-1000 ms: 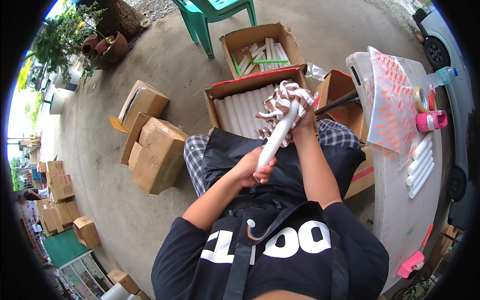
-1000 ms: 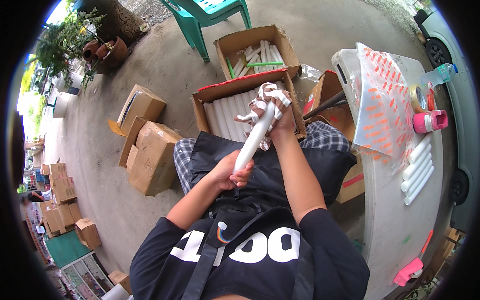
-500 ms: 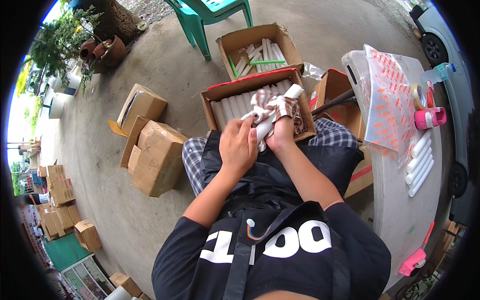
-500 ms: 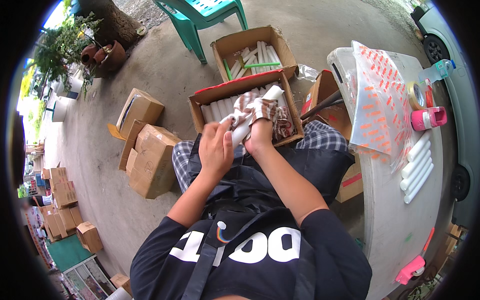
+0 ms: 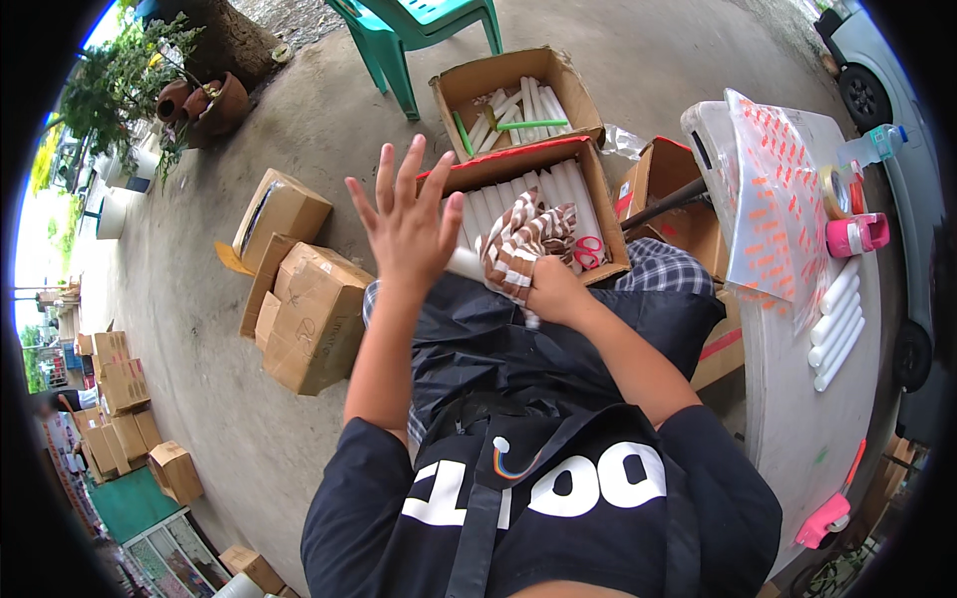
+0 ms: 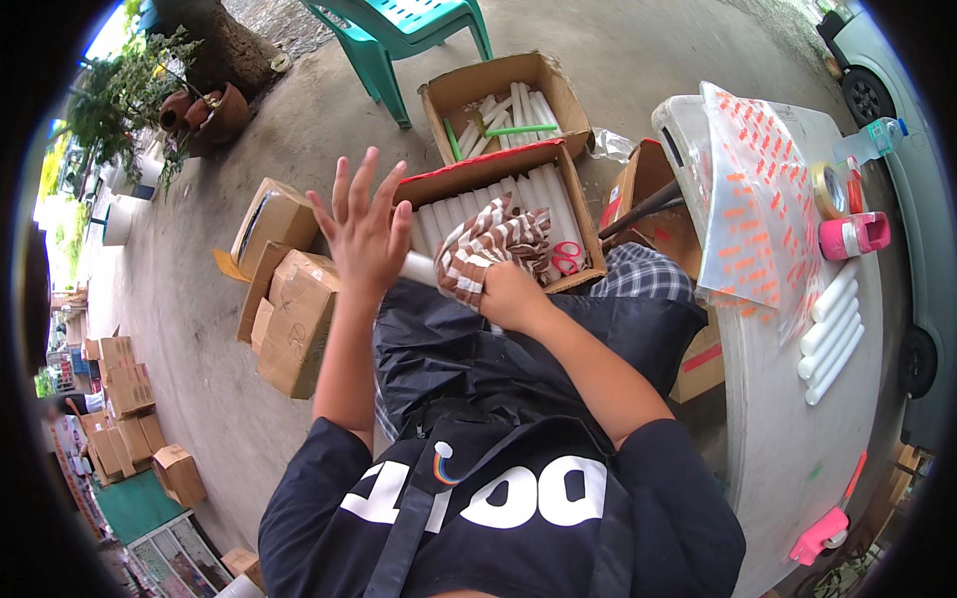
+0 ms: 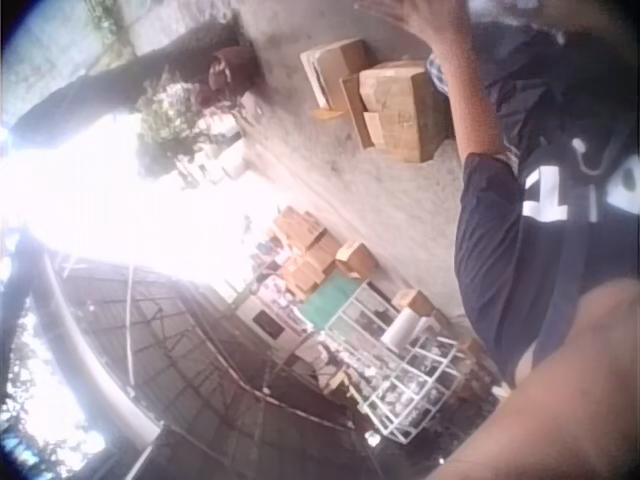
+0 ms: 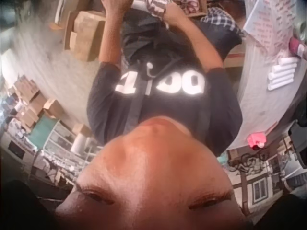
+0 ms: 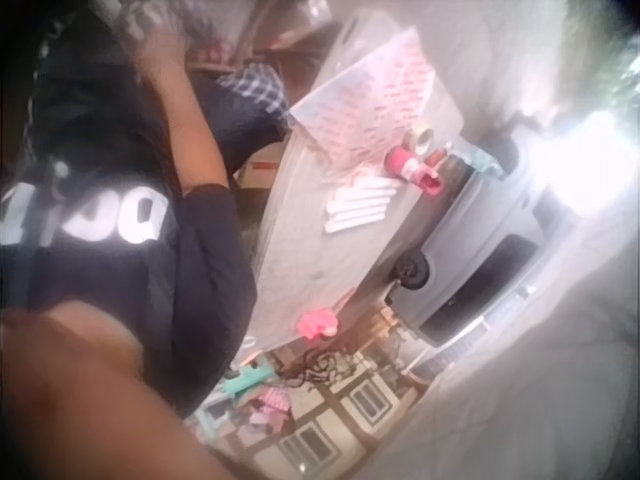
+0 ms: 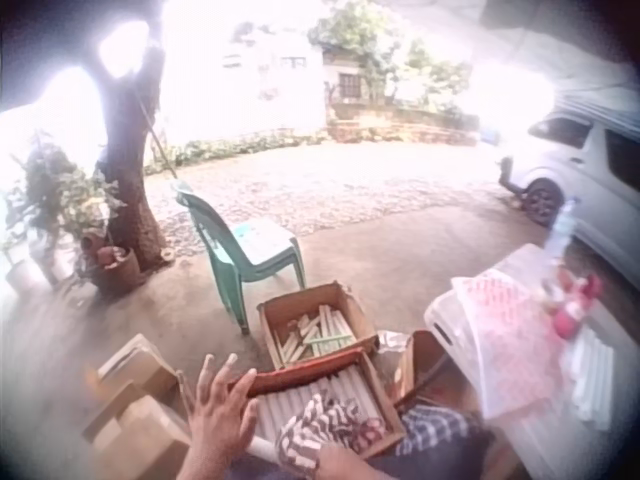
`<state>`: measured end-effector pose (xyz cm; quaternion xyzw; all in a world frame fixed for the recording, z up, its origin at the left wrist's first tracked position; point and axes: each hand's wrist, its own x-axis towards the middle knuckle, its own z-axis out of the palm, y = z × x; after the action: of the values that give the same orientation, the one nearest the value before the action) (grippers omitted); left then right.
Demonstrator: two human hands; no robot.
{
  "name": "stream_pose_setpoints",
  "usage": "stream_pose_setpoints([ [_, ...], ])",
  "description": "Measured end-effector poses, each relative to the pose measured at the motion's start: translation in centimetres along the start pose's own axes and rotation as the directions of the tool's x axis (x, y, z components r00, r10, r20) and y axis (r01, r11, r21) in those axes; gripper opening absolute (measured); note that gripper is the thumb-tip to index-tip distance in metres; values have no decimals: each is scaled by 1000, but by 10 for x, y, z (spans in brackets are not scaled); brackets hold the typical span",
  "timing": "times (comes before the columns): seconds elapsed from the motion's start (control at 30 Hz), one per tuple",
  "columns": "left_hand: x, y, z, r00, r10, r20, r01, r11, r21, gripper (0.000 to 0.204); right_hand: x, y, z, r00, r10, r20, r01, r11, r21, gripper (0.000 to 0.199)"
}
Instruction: The person sits on the ground and repeatedly wipes white cylindrical candles with a patterned cloth. They pick up each candle, wipe it, and place it on a nearby table. The person also briefly handles a roll of tape and a pair of scissors.
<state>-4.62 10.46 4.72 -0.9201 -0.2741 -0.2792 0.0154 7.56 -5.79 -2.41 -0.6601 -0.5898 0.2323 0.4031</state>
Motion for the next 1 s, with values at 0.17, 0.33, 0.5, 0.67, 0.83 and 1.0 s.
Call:
stream_pose_setpoints([
  [0.17,-29,-9,0,529,-95,843,433,885,-172,66,17,-2,-37,965,159,-210,-193,969,-154,31],
  [0.33,-84,44,14,358,35,933,911,209,-357,64,51,32,-25,687,556,-469,135,536,833,31],
  [0.5,-79,51,23,405,-115,907,878,-228,-421,64,36,5,-1,827,563,-11,62,-71,996,40],
  [0.67,-93,59,47,890,-155,428,413,672,-615,41,10,-29,52,781,559,-279,-6,454,891,31],
  [0.83,-90,81,11,435,-183,882,896,181,-404,52,27,-29,7,725,645,-241,96,253,963,22],
  [1.0,-109,57,10,391,759,521,610,-638,471,47,27,-16,-12,908,419,-26,62,-72,996,30],
])
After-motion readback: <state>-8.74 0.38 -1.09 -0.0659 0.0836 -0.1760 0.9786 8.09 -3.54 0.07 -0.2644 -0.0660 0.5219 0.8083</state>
